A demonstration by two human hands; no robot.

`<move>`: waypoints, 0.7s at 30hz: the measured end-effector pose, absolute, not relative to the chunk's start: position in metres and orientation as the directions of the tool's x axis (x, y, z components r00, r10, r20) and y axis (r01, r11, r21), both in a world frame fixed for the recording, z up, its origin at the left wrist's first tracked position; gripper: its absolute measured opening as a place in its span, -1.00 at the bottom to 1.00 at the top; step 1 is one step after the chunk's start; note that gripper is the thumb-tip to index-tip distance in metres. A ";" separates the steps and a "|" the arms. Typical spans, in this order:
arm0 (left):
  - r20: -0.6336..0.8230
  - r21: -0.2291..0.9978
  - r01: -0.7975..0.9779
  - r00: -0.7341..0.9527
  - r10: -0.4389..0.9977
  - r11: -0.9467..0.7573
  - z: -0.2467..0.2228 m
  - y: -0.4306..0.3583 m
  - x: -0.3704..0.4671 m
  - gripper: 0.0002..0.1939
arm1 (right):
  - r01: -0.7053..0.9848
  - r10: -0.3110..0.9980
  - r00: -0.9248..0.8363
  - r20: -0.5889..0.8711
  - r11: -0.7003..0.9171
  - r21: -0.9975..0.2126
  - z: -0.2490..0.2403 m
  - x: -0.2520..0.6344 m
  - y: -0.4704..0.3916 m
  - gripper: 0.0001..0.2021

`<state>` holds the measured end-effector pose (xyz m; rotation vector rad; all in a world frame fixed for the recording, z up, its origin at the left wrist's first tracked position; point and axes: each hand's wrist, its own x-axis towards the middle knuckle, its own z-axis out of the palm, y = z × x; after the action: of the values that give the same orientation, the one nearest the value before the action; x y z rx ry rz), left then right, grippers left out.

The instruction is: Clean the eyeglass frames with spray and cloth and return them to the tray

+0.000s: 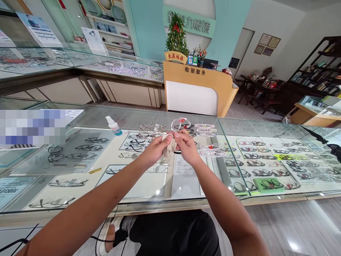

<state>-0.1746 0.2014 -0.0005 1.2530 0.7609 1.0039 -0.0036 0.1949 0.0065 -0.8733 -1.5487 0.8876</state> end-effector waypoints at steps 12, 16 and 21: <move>0.196 0.975 -0.162 0.306 0.932 -0.152 0.003 0.194 -0.163 -0.29 | 0.101 0.867 -0.159 0.473 0.491 -0.865 0.007 -0.012 0.192 -0.29; 0.148 0.982 -0.156 0.290 0.945 -0.106 0.003 0.194 -0.163 -0.24 | 0.071 0.868 -0.169 0.467 0.483 -0.873 0.005 -0.013 0.190 -0.35; 0.134 0.981 -0.173 0.257 0.957 -0.091 0.001 0.200 -0.168 -0.24 | 0.072 0.884 -0.035 0.465 0.467 -0.882 0.010 -0.008 0.191 -0.39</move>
<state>-0.1677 0.1999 0.0015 1.2879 0.8375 1.1580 -0.0079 0.1907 0.0104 -0.8884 -1.4686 0.8162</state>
